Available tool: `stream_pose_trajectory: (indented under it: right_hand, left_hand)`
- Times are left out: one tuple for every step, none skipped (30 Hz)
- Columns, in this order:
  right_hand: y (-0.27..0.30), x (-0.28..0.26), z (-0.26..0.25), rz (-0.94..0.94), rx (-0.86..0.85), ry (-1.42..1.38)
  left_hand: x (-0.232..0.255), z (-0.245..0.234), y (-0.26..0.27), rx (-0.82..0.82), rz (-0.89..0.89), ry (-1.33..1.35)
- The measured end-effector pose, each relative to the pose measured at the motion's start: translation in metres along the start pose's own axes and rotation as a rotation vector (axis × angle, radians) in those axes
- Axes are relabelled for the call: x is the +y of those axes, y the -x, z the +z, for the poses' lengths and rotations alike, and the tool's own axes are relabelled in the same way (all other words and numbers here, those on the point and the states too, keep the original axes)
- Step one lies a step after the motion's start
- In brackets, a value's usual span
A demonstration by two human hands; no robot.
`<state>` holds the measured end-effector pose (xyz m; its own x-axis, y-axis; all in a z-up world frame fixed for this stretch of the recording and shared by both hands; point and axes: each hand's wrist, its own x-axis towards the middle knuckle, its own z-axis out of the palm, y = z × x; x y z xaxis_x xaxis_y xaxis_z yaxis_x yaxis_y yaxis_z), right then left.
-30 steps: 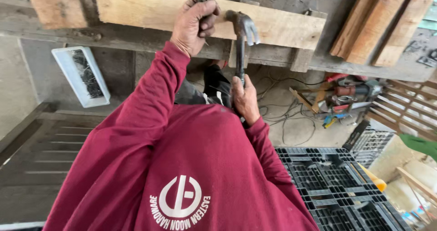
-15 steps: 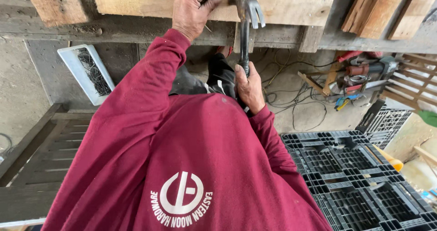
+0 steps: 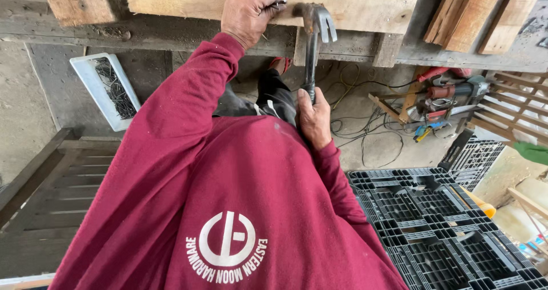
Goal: The person hammers nails into wooden planks and blocks on a workbench, handling various pieces of lumber and a container of nails.
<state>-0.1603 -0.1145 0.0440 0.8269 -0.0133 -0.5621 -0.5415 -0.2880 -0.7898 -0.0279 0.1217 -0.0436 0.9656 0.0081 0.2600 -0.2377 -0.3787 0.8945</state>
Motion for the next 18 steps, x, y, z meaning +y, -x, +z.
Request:
stream_pose_trajectory:
  right_hand:
    - [0.008,-0.005,-0.002,-0.021,0.000,0.018]
    - [0.013,-0.011,-0.005,-0.043,-0.003,0.038]
    - [0.016,-0.018,-0.005,-0.073,-0.004,0.011]
    - [0.024,-0.023,-0.005,-0.095,-0.002,-0.014]
    - [0.029,-0.028,-0.004,-0.117,-0.001,-0.039]
    - [0.030,-0.032,-0.002,-0.128,-0.011,-0.012]
    - [0.030,-0.036,0.000,-0.140,-0.020,0.015]
    - [0.030,-0.040,0.001,-0.152,-0.030,0.041]
    - [0.027,-0.044,0.001,-0.162,-0.032,0.128]
    - [0.023,-0.046,0.001,-0.171,-0.035,0.215]
    - [0.021,-0.049,0.000,-0.180,-0.038,0.303]
    - [0.022,-0.051,-0.002,-0.137,-0.028,0.249]
    - [0.024,-0.054,-0.004,-0.093,-0.019,0.195]
    - [0.029,-0.055,-0.007,-0.046,-0.005,0.141]
    - [0.034,-0.056,-0.010,-0.107,0.009,0.158]
    - [0.037,-0.057,-0.012,-0.172,0.020,0.176]
    - [0.036,-0.059,-0.013,-0.238,0.030,0.194]
    - [0.038,-0.058,-0.015,-0.237,0.018,0.198]
  left_hand:
    - [0.001,-0.001,0.000,-0.021,-0.023,0.022]
    - [0.002,-0.002,0.000,-0.038,-0.049,0.043]
    - [0.001,-0.004,-0.001,-0.040,-0.051,0.024]
    - [0.000,-0.005,0.001,-0.047,-0.061,0.009]
    - [0.000,-0.006,0.003,-0.055,-0.070,-0.005]
    - [0.000,-0.004,0.004,-0.037,-0.048,0.012]
    - [0.000,-0.003,0.005,-0.020,-0.026,0.028]
    - [-0.001,-0.002,0.004,-0.003,-0.004,0.044]
    - [-0.003,-0.003,0.004,-0.015,0.011,0.012]
    - [-0.006,-0.004,0.005,-0.025,0.025,-0.020]
    - [-0.008,-0.003,0.006,-0.035,0.038,-0.051]
    - [-0.011,-0.002,0.006,-0.044,-0.027,0.045]
    - [-0.014,0.001,0.004,-0.053,-0.091,0.143]
    - [-0.019,0.005,0.001,-0.066,-0.154,0.244]
    - [-0.028,0.003,-0.004,-0.124,-0.262,0.035]
    - [-0.039,0.000,-0.011,-0.188,-0.364,-0.196]
    - [-0.051,-0.002,-0.017,-0.249,-0.449,-0.383]
    - [-0.060,0.000,-0.014,-0.269,-0.456,-0.435]
